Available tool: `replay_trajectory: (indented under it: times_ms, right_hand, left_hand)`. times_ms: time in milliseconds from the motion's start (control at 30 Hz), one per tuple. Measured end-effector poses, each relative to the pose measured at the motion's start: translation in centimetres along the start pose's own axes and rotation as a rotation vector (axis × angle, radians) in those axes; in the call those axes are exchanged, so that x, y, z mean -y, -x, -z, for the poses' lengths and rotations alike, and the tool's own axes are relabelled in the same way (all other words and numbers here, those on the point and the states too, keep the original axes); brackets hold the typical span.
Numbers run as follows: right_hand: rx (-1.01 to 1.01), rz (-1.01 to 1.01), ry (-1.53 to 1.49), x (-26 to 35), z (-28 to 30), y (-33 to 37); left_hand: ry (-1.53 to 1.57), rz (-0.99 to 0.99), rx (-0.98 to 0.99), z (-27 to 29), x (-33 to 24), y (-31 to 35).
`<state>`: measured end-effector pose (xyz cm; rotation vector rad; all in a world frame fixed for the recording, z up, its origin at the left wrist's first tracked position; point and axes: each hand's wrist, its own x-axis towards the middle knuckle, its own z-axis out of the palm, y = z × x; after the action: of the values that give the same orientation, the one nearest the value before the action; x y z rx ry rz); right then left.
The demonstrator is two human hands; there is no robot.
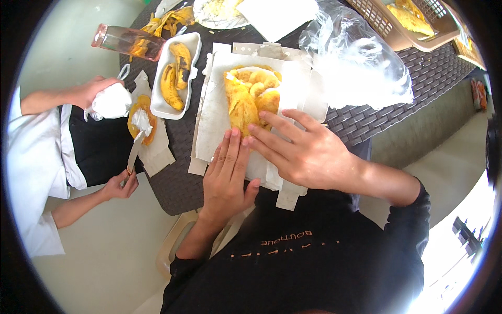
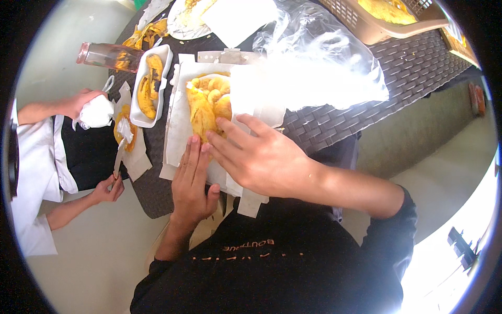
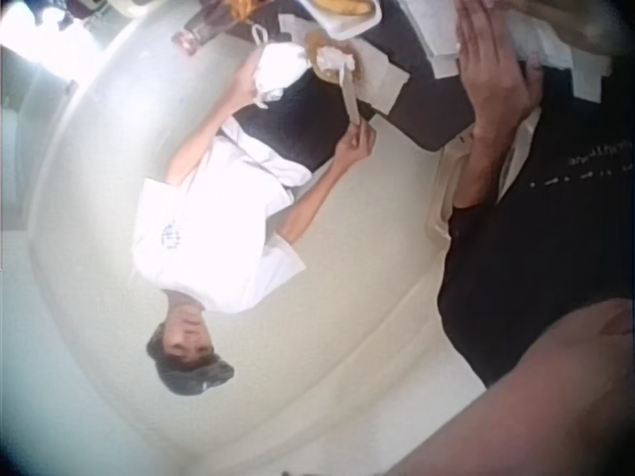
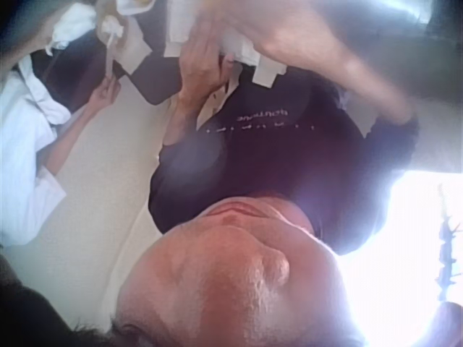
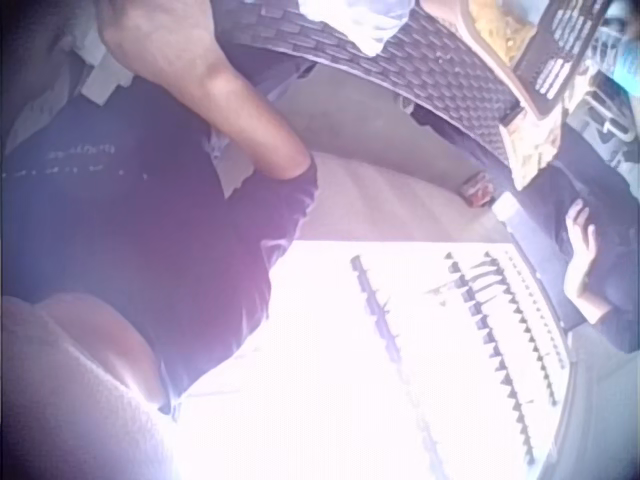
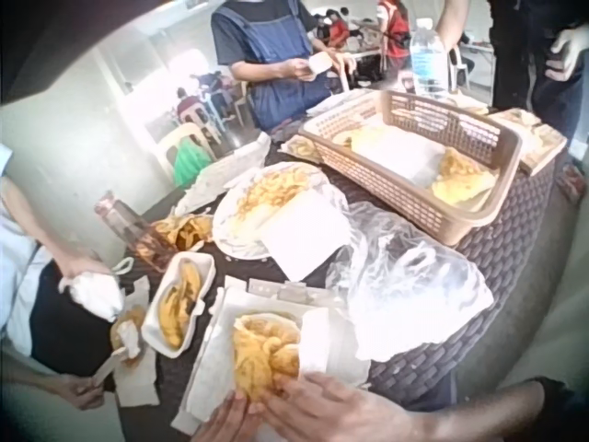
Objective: The person assembles a dessert by placing sliced bananas and a white creamy topping onto a flat yellow crepe-like base. They then fold the crepe into a cone shape and place it into a basket. The person repeats this process with a second crepe.
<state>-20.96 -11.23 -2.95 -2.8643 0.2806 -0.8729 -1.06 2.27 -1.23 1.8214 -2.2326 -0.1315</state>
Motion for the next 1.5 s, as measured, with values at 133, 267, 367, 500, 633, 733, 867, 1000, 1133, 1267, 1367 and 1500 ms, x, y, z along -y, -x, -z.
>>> replay_trajectory:
  times_ms: [133, 267, 367, 500, 633, 733, 867, 1000, 1133, 1267, 1367, 1500]
  right_hand:
    - [0.032, -0.015, -0.017, -0.1, 0.2, -0.1]
    - [0.035, -0.012, -0.026, -0.1, 0.3, -0.1]
    - [0.023, -0.011, -0.024, -0.2, 0.4, -0.1]
    - [0.011, -0.006, -0.014, -0.1, 0.2, -0.2]
    - [0.0, 0.004, -0.008, -0.1, -0.1, -0.4]
    - [-0.047, -0.019, -0.027, 0.1, -0.2, -0.5]
    - [-0.071, -0.025, -0.07, 0.2, -0.3, -0.6]
    - [-0.068, -0.041, -0.07, 0.4, -0.4, -0.2]
    - [0.022, -0.096, 0.009, 0.9, 0.4, 0.8]
    - [-0.023, -0.143, 0.04, 1.0, 0.9, 1.8]
    - [-0.09, -0.159, 0.025, 0.8, 1.0, 2.1]
    - [-0.078, -0.165, 0.031, 0.7, 0.9, 2.2]
  left_hand:
    - [-0.007, -0.005, 0.025, 0.1, 0.1, -0.1]
    - [-0.013, -0.015, 0.036, 0.2, 0.0, -0.1]
    - [0.0, -0.015, 0.031, 0.2, -0.1, -0.2]
    - [0.063, 0.017, 0.003, 0.3, -0.1, -0.2]
    - [0.137, 0.034, -0.047, 1.2, 0.7, -0.5]
    - [0.134, 0.024, -0.117, 1.4, 1.2, -2.3]
    - [0.185, 0.052, -0.066, 0.4, 1.4, -3.7]
    - [0.138, 0.016, -0.052, -0.2, 1.4, -3.8]
    - [0.114, 0.014, -0.04, -0.4, 1.3, -3.7]
    - [0.091, 0.011, -0.026, -0.3, 1.1, -3.8]
    - [0.082, 0.015, -0.016, -0.5, 1.1, -3.7]
    - [0.064, 0.008, -0.01, -0.3, 1.0, -3.8]
